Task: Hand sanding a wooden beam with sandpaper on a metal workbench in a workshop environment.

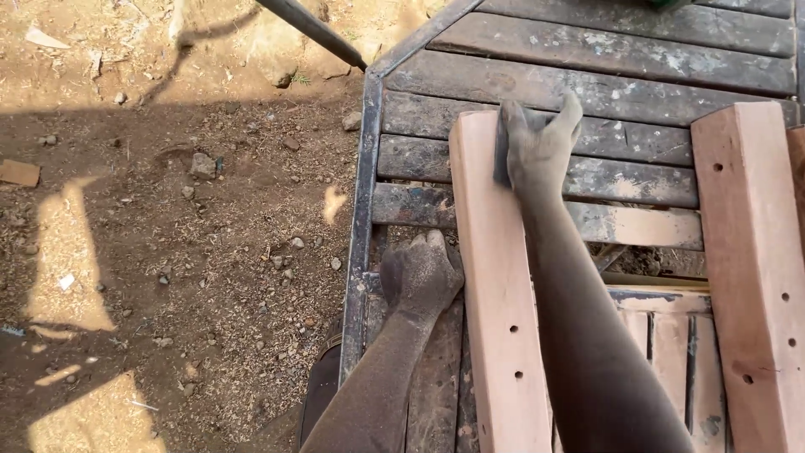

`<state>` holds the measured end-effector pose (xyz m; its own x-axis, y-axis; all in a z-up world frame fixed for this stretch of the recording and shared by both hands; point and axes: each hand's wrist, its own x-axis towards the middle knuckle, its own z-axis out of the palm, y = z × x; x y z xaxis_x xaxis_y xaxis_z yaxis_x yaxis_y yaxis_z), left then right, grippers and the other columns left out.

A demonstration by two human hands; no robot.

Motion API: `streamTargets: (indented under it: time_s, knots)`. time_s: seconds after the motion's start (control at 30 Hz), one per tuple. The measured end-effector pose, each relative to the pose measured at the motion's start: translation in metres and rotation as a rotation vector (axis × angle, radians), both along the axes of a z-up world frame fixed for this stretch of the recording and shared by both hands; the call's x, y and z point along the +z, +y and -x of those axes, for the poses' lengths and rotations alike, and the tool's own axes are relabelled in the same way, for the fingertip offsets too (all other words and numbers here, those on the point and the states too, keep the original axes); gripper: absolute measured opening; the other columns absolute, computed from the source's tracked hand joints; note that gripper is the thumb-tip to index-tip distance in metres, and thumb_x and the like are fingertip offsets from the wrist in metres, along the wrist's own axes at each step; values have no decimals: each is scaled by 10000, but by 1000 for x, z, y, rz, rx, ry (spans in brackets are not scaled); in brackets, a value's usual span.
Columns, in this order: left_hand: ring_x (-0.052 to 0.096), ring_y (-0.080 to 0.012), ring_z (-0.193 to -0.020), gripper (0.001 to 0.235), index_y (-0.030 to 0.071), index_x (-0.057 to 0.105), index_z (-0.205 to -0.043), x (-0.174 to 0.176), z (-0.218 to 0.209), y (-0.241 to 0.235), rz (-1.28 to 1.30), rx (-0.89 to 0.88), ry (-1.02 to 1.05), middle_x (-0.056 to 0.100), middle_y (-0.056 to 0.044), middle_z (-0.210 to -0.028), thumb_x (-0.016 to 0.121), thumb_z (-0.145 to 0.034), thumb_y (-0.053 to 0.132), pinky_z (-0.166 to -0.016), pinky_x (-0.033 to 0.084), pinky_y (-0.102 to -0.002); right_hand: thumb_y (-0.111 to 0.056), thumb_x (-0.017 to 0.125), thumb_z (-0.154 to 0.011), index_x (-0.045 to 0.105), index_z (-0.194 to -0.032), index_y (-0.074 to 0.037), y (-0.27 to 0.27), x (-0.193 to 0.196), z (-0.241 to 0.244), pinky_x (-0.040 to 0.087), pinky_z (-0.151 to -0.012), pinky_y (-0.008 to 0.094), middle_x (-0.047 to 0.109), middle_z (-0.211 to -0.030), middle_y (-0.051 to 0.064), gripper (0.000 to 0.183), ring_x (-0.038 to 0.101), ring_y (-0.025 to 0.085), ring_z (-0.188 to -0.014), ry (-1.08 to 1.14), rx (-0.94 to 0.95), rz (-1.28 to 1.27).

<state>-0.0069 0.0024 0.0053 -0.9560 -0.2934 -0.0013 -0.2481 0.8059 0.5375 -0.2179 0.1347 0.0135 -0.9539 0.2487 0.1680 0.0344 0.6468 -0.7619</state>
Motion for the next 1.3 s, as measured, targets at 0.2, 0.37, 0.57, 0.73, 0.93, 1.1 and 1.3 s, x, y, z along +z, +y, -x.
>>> streamTargets:
  time_s: [0.2, 0.37, 0.57, 0.73, 0.93, 1.1, 1.3]
  knots:
    - [738, -341, -787, 247, 146, 667, -818, -39, -18, 10, 25, 18, -97, 707, -110, -747, 610, -750, 377, -791, 535, -468, -725, 679, -876, 518, -1319, -99, -12, 96, -109, 506, -963, 533, 632, -1145, 249, 784, 635, 441, -1153, -500, 58, 17]
    - [739, -339, -869, 304, 153, 679, -867, -21, 1, 8, -10, -14, -88, 727, -108, -807, 623, -731, 419, -858, 521, -464, -662, 690, -881, 550, -1264, -146, 26, 103, -185, 533, -825, 512, 650, -966, 237, 657, 687, 410, -983, -696, -58, 19]
    - [734, -346, -885, 314, 125, 689, -894, -7, -2, 2, -1, -19, -110, 726, -123, -819, 650, -738, 395, -894, 507, -468, -609, 729, -950, 579, -1134, -37, 17, 39, -70, 511, -676, 407, 544, -795, 138, 619, 616, 257, -785, -444, 145, 172]
    - [733, -384, -840, 326, 119, 674, -892, -16, 0, 2, 2, -35, -131, 720, -146, -813, 673, -715, 393, -835, 529, -488, -665, 719, -971, 605, -1197, -107, 10, 15, -18, 530, -813, 444, 625, -919, 165, 613, 682, 320, -957, -343, 212, 80]
    - [730, -400, -834, 364, 91, 655, -855, -77, -8, 22, -65, -25, -132, 702, -166, -794, 681, -716, 426, -781, 558, -483, -594, 611, -945, 615, -1257, -43, 15, 115, -175, 507, -786, 530, 626, -909, 262, 633, 670, 372, -942, -626, 184, 74]
    - [555, -256, -436, 237, 185, 562, -633, 15, 5, -5, 89, 6, 159, 540, -22, -524, 532, -868, 189, -445, 408, -427, -602, 488, -850, 596, -1344, -108, 12, 127, -202, 510, -960, 425, 743, -1159, 70, 707, 683, 234, -1102, -700, 65, -60]
    - [737, -316, -727, 221, 130, 679, -772, 12, 1, -2, 52, 6, 104, 693, -104, -687, 588, -829, 323, -713, 523, -433, -626, 636, -1021, 668, -1190, -33, -9, 65, -40, 508, -837, 511, 659, -962, 232, 617, 662, 297, -964, -237, 312, 70]
